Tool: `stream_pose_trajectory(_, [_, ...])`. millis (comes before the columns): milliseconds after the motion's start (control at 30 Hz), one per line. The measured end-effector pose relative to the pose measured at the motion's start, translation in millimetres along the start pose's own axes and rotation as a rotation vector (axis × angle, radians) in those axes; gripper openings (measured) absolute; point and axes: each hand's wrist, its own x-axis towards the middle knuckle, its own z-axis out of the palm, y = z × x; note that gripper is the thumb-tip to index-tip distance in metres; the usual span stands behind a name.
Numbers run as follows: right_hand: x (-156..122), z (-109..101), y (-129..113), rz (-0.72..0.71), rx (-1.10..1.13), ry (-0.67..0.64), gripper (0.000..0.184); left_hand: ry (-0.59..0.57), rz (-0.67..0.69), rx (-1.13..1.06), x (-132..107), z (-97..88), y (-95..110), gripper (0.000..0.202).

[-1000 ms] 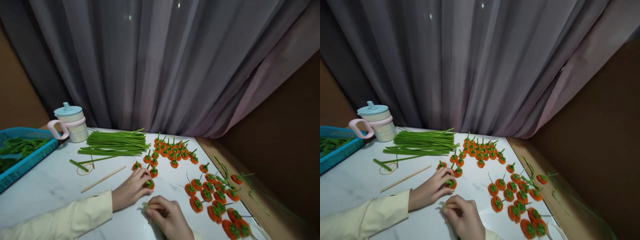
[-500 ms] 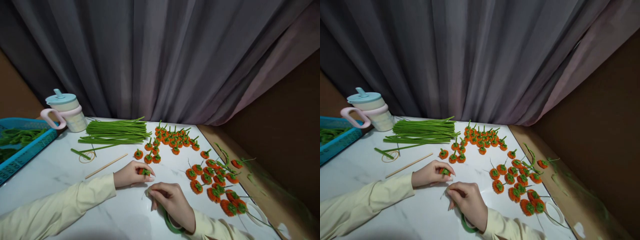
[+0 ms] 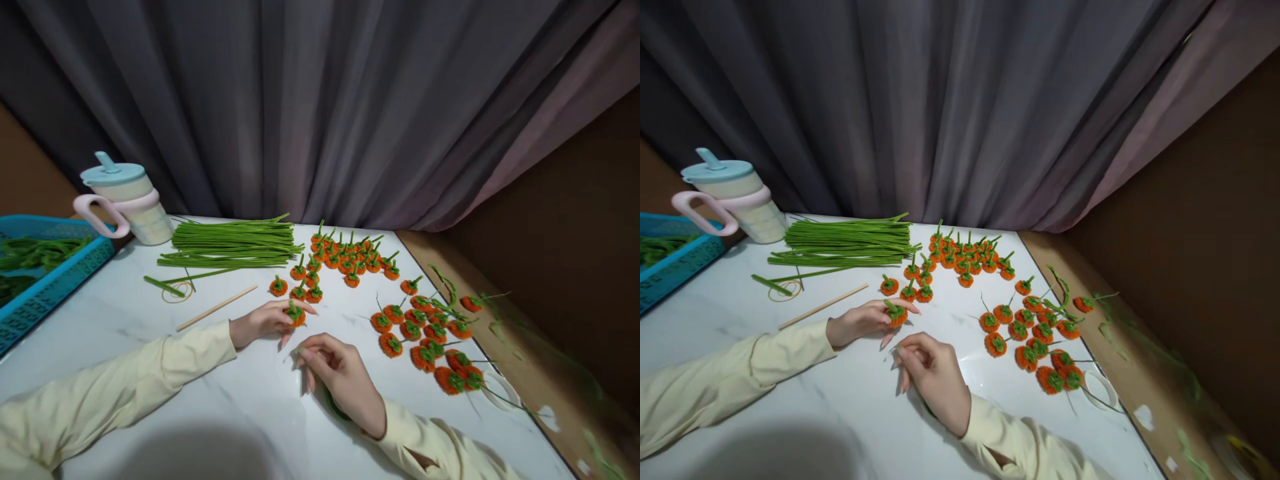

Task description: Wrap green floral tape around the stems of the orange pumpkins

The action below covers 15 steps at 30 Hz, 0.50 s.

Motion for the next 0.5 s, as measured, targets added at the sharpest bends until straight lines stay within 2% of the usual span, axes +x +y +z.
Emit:
stream_pose_trajectory(100, [-2, 1, 3, -0.018, 0.049, 0.011, 0.028, -0.021, -0.051, -0.068, 0, 2.1, 3, 0.048])
stream_pose_trajectory(233, [0, -2, 8, -0.022, 0.157, 0.033, 0.031, 0.02, -0.115, 0.016, -1, 5.7, 3, 0.047])
stream_pose_trajectory(400, [0, -7, 6, -0.08, 0.05, 0.07, 0.025, 0.163, -0.032, 0.253, -6, 8.5, -7, 0.044])
stream_pose_trajectory(500, [2, -9, 2, -0.115, 0.009, 0.078, 0.024, 0.185, -0.027, 0.3, -12, 8.9, -11, 0.038])
